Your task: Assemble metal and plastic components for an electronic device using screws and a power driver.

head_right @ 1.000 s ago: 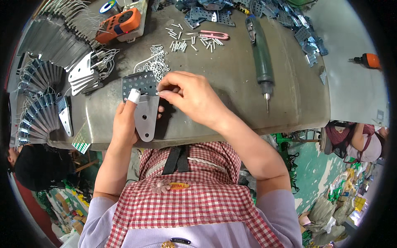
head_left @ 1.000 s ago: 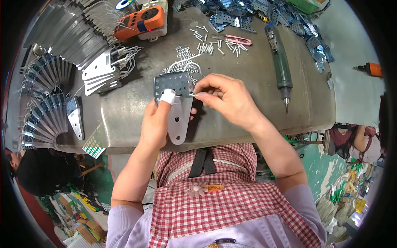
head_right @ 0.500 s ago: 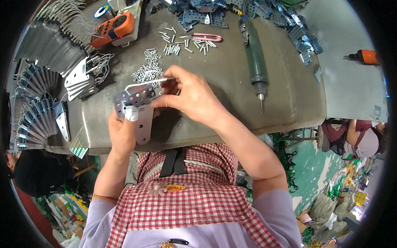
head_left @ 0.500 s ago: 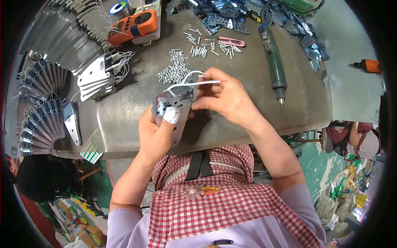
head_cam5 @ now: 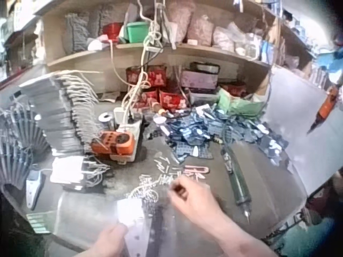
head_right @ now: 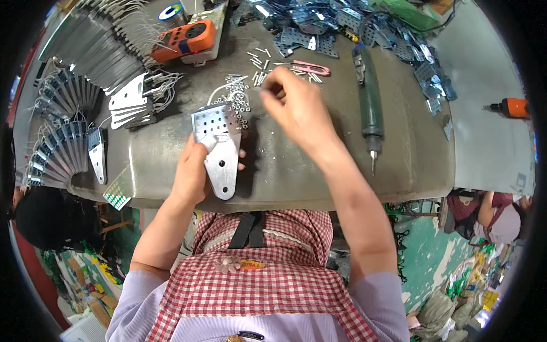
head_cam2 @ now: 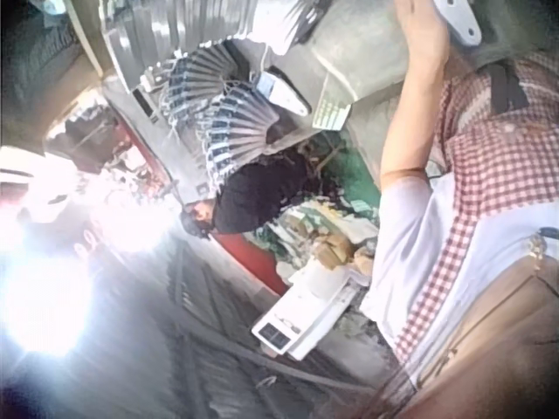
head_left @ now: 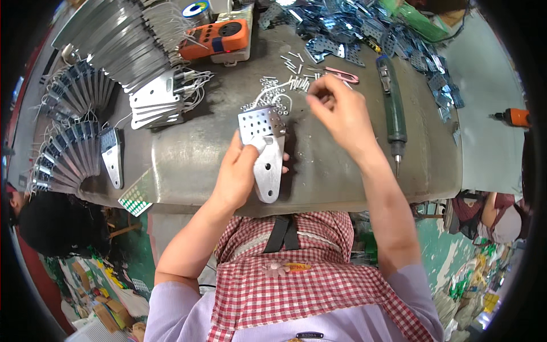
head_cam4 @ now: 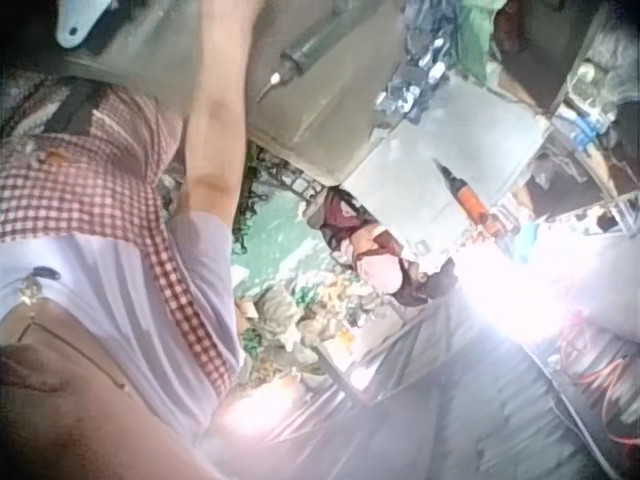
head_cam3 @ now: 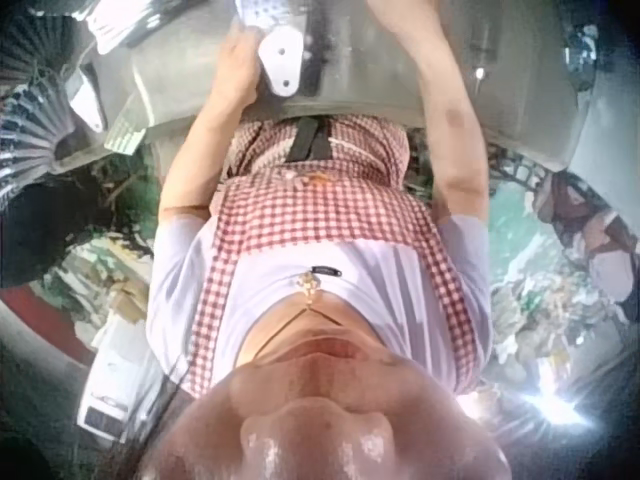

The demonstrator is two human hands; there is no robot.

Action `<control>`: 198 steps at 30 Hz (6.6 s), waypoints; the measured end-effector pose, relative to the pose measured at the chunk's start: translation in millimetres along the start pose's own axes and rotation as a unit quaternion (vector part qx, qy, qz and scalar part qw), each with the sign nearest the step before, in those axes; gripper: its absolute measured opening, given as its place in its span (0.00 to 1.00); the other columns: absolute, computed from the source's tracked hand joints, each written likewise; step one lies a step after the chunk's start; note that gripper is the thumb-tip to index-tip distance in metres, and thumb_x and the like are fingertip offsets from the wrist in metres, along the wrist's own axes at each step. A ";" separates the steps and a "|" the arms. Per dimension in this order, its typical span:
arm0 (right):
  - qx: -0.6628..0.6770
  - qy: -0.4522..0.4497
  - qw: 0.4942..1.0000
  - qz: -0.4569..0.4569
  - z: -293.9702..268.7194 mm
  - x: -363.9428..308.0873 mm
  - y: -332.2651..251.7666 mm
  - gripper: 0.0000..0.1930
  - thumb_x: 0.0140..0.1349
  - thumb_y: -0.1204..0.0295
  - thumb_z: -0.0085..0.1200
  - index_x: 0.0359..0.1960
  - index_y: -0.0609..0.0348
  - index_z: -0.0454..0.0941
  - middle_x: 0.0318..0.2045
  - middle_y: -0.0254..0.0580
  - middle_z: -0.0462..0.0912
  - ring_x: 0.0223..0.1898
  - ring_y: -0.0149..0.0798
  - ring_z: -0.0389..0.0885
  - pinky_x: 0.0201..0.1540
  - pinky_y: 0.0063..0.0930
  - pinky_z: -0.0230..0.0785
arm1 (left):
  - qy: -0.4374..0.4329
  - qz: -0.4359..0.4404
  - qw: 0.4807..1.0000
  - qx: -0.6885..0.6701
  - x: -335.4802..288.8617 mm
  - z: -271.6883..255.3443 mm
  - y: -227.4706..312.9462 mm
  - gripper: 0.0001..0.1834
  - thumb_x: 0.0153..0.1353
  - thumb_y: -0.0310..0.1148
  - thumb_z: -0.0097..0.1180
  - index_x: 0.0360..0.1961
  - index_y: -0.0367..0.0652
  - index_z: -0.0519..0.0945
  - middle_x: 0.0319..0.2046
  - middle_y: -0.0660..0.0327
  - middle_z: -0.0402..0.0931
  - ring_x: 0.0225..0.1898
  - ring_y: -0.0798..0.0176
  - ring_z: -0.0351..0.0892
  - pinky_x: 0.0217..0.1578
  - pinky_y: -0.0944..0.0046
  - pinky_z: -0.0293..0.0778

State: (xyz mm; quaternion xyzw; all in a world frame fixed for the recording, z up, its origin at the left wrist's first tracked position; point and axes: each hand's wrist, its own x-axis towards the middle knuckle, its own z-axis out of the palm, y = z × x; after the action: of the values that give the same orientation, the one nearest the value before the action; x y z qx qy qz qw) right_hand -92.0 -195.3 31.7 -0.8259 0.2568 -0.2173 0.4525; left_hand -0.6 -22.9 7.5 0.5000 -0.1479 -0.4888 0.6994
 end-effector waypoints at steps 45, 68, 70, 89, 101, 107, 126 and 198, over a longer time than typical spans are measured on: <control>-0.096 0.049 0.958 -0.267 9.3 -40.4 -24.4 0.12 0.51 0.79 0.50 0.39 0.61 0.70 0.32 0.42 0.75 0.35 0.45 0.74 0.36 0.34 0.69 | -0.055 -0.030 0.989 0.131 1.3 25.9 1.9 0.16 0.63 0.33 0.36 0.49 0.40 0.66 0.35 0.59 0.73 0.32 0.68 0.75 0.26 0.69 0.74; -0.066 0.045 0.973 -0.215 1.4 -41.5 -15.7 0.17 0.43 0.77 0.56 0.38 0.58 0.75 0.37 0.45 0.73 0.42 0.45 0.71 0.40 0.34 0.67 | -0.175 -0.060 0.981 -0.056 5.7 34.8 6.7 0.28 0.57 0.34 0.47 0.57 0.36 0.56 0.48 0.60 0.64 0.51 0.65 0.64 0.50 0.65 0.63; -0.100 0.073 0.958 -0.257 0.4 -39.8 -17.0 0.23 0.44 0.76 0.57 0.47 0.54 0.73 0.45 0.47 0.71 0.48 0.48 0.68 0.49 0.38 0.64 | -0.132 -0.050 0.989 -0.043 14.6 33.6 4.4 0.30 0.58 0.41 0.48 0.56 0.34 0.55 0.48 0.56 0.64 0.50 0.63 0.65 0.49 0.63 0.65; 0.609 0.178 0.772 0.036 -30.9 -30.8 48.7 0.34 0.49 0.88 0.36 0.63 0.64 0.50 0.60 0.45 0.59 0.61 0.37 0.58 0.61 0.28 0.48 | 0.052 0.215 0.810 0.543 226.8 66.0 58.5 0.25 0.49 0.37 0.56 0.46 0.34 0.68 0.37 0.46 0.75 0.42 0.50 0.75 0.44 0.60 0.67; 0.618 0.211 0.757 -0.012 -38.3 -30.0 49.3 0.32 0.51 0.83 0.37 0.62 0.63 0.51 0.53 0.46 0.67 0.50 0.43 0.70 0.49 0.36 0.66 | 0.127 0.212 0.778 0.578 159.3 30.9 64.1 0.17 0.54 0.31 0.49 0.44 0.34 0.75 0.35 0.50 0.77 0.36 0.57 0.77 0.39 0.65 0.69; 0.590 0.218 0.777 -0.027 -43.1 -32.6 55.0 0.32 0.50 0.81 0.36 0.62 0.62 0.51 0.53 0.47 0.66 0.52 0.45 0.68 0.53 0.41 0.62 | 0.045 0.222 0.893 0.389 87.4 48.4 62.3 0.18 0.55 0.22 0.48 0.48 0.33 0.70 0.40 0.58 0.72 0.34 0.71 0.72 0.34 0.72 0.71; 0.545 0.051 0.835 0.052 0.7 -128.6 16.9 0.36 0.52 0.80 0.42 0.65 0.58 0.43 0.58 0.52 0.60 0.58 0.47 0.62 0.60 0.47 0.54 | -0.021 0.280 0.766 0.578 -8.4 1.4 9.8 0.09 0.45 0.22 0.58 0.30 0.36 0.74 0.33 0.56 0.72 0.35 0.56 0.72 0.37 0.64 0.67; 0.612 0.186 0.760 0.112 -89.5 -113.4 33.5 0.27 0.54 0.68 0.50 0.55 0.62 0.57 0.42 0.43 0.70 0.45 0.41 0.69 0.56 0.41 0.57 | -0.195 -0.032 0.955 0.219 -3.8 20.1 -13.1 0.08 0.60 0.32 0.49 0.28 0.39 0.68 0.23 0.71 0.64 0.27 0.78 0.60 0.29 0.75 0.61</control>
State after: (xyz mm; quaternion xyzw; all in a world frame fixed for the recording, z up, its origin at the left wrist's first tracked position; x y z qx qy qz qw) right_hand -240.3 -197.1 33.0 -0.2819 0.2390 -0.4253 0.8261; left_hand -23.4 -31.2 6.7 0.5404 -0.3687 -0.5546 0.5142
